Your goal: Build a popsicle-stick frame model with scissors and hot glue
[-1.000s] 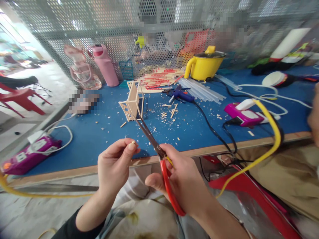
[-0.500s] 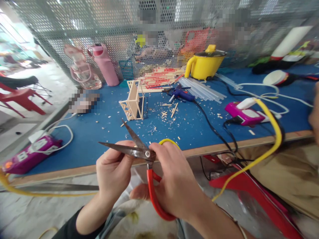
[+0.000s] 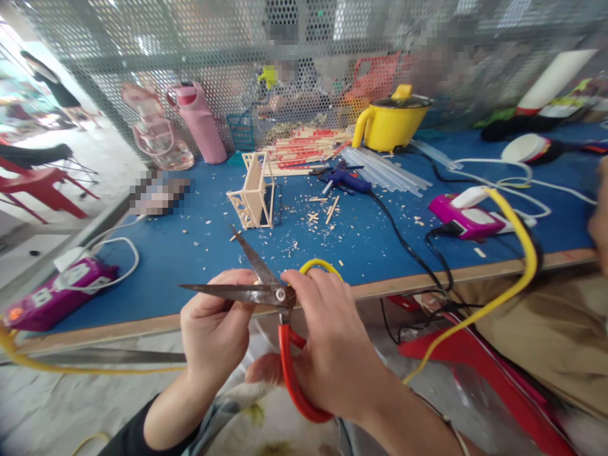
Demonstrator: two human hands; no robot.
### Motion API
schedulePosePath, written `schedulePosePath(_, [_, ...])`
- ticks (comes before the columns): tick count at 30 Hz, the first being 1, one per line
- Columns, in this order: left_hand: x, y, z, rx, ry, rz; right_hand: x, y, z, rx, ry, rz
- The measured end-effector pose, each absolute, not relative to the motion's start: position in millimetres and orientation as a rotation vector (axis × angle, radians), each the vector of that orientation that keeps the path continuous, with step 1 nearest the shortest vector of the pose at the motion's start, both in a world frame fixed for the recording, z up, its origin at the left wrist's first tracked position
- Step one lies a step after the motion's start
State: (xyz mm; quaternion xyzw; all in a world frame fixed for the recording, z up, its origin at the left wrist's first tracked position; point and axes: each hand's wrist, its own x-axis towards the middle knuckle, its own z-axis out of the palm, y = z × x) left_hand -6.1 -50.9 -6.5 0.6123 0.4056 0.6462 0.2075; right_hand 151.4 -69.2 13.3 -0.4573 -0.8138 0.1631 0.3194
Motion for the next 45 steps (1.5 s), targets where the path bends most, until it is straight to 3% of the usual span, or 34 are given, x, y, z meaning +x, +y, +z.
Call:
schedulePosePath(17, [-11, -52, -6, 2.016, 1.239, 1.787, 151, -64, 10, -1.154, -2.137, 0.449])
schedulePosePath(40, [-6, -50, -7, 1.362, 1.235, 1.546, 159, -64, 7, -1.261, -2.109, 0.182])
schedulePosePath(45, [-12, -53, -6, 1.326, 1.179, 1.468, 193, -64, 19, -1.826, -1.993, 0.329])
